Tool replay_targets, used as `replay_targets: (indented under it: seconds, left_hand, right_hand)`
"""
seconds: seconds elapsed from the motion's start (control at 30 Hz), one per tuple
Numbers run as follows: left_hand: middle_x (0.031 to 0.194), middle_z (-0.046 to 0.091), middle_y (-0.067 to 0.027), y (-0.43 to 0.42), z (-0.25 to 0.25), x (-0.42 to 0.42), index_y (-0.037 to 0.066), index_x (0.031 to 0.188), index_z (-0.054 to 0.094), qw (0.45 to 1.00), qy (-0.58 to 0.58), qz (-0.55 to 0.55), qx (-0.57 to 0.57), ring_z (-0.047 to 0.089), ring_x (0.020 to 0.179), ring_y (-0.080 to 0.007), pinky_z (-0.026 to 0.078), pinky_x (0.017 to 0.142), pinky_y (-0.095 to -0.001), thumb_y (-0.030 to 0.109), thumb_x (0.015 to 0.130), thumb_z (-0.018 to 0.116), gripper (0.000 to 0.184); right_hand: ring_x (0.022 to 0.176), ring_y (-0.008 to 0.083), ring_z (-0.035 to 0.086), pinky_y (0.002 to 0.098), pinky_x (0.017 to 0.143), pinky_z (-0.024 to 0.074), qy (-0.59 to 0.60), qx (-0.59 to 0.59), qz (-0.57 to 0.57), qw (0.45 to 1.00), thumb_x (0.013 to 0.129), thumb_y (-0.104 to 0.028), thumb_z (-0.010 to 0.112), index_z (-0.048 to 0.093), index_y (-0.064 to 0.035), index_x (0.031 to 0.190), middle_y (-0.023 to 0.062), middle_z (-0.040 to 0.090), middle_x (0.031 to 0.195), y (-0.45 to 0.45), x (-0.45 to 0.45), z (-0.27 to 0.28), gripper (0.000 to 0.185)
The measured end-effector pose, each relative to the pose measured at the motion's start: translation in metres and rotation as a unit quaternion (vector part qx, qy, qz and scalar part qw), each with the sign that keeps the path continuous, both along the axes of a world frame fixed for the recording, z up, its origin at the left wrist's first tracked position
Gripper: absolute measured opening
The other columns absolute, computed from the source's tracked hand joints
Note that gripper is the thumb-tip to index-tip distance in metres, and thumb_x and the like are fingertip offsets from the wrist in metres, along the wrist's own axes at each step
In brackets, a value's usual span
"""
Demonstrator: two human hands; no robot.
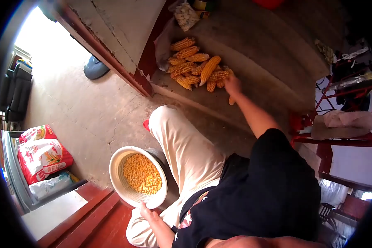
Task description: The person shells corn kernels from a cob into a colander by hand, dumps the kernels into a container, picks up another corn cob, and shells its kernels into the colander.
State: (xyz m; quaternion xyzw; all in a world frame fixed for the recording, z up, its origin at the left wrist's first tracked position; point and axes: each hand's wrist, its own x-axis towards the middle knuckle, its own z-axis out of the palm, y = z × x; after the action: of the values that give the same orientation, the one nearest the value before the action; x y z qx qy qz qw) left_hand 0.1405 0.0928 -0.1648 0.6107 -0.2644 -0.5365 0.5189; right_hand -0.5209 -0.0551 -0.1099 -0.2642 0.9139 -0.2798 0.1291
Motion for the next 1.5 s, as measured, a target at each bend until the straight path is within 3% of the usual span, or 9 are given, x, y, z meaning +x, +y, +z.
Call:
replay_targets:
  seconds: [0.2,0.47,0.67,0.83,0.97,1.07,1.13,1.27,1.5]
  left_hand:
    - [0.102,0.055,-0.0078,-0.058,0.048,0.016,0.004,0.113,0.048,0.924,-0.228,0.143,0.273,0.055,0.087,-0.0175,0.047,0.068,-0.0329,0.021,0.087,0.052,0.031]
    - [0.097,0.056,-0.0001,-0.088,0.1,0.014,0.009,0.109,0.051,0.938,-0.305,0.068,0.149,0.053,0.082,-0.0111,0.038,0.06,-0.0236,0.021,0.086,0.056,0.027]
    - [0.091,0.057,0.0003,-0.096,0.108,-0.025,0.008,0.105,0.054,0.968,-0.224,0.044,0.107,0.053,0.077,-0.0085,0.04,0.059,-0.0197,0.016,0.086,0.056,0.02]
    - [0.097,0.057,-0.0014,-0.102,0.11,-0.045,0.007,0.105,0.053,0.985,-0.165,0.016,0.04,0.053,0.08,-0.0084,0.041,0.059,-0.0196,0.012,0.085,0.056,0.02]
    - [0.102,0.056,-0.0098,-0.109,0.116,-0.066,-0.006,0.107,0.051,0.963,-0.237,-0.046,-0.122,0.053,0.093,-0.0159,0.041,0.086,-0.0268,0.001,0.085,0.05,0.023]
    - [0.105,0.056,-0.0125,-0.113,0.137,-0.095,-0.004,0.109,0.052,0.93,-0.321,-0.088,-0.157,0.053,0.096,-0.0215,0.041,0.087,-0.0317,0.002,0.08,0.056,0.029]
    - [0.11,0.055,-0.0146,-0.122,0.181,-0.124,-0.001,0.111,0.052,0.766,-0.542,-0.169,-0.302,0.052,0.101,-0.0295,0.039,0.091,-0.0362,0.005,0.075,0.062,0.038]
    - [0.121,0.049,-0.0144,-0.139,0.241,-0.166,0.004,0.116,0.05,0.637,-0.635,-0.194,-0.392,0.044,0.115,-0.034,0.028,0.1,-0.047,0.015,0.066,0.069,0.055]
    - [0.091,0.056,-0.008,-0.139,0.219,-0.103,0.009,0.111,0.052,0.676,-0.632,-0.229,-0.302,0.055,0.081,-0.0272,0.044,0.07,-0.039,0.015,0.055,0.074,0.061]
  right_hand:
    - [0.104,0.032,0.05,0.0406,0.084,0.0428,0.121,0.13,0.052,0.983,0.076,-0.021,0.059,0.046,-0.0043,0.118,0.0172,0.052,0.114,0.017,-0.036,-0.013,0.047]
    - [0.109,0.0333,0.046,0.0417,0.085,0.0434,0.3,0.238,0.201,0.902,0.076,-0.013,0.056,0.045,-0.0074,0.121,0.0146,0.045,0.125,-0.027,-0.066,-0.088,0.046]
    - [0.094,0.0272,0.057,0.0345,0.081,0.0457,0.071,0.242,0.238,0.938,0.064,-0.02,0.069,0.053,-0.0016,0.109,0.0155,0.059,0.103,0.002,-0.054,-0.019,0.051]
    - [0.059,0.0157,0.059,0.0295,0.047,0.0462,-0.218,0.212,0.09,0.948,0.065,-0.028,0.072,0.054,-0.0004,0.104,0.0106,0.059,0.084,0.029,-0.034,0.038,0.051]
    - [0.051,0.0096,0.055,0.0246,0.037,0.0401,-0.279,0.093,-0.002,0.956,0.07,-0.031,0.07,0.051,-0.0005,0.105,0.0064,0.058,0.081,0.038,0.0,0.078,0.05]
    - [0.052,0.009,0.054,0.0216,0.04,0.0407,-0.378,-0.03,0.117,0.918,0.076,-0.029,0.067,0.049,-0.0016,0.106,0.0045,0.057,0.081,0.016,0.037,0.119,0.045]
    - [0.052,0.0093,0.054,0.0207,0.043,0.0415,-0.381,-0.043,0.221,0.897,0.078,-0.027,0.065,0.05,-0.0018,0.103,0.0042,0.057,0.08,-0.008,0.083,0.158,0.039]
    - [0.052,0.0083,0.053,0.0202,0.046,0.0421,-0.4,-0.027,0.445,0.801,0.078,-0.024,0.065,0.053,-0.0013,0.096,0.0041,0.057,0.069,-0.047,0.194,0.187,0.031]
    - [0.05,0.0128,0.056,0.0228,0.044,0.0447,-0.521,0.127,0.593,0.601,0.086,-0.047,0.05,0.058,0.0018,0.093,0.0065,0.058,0.066,-0.067,0.348,0.173,0.05]
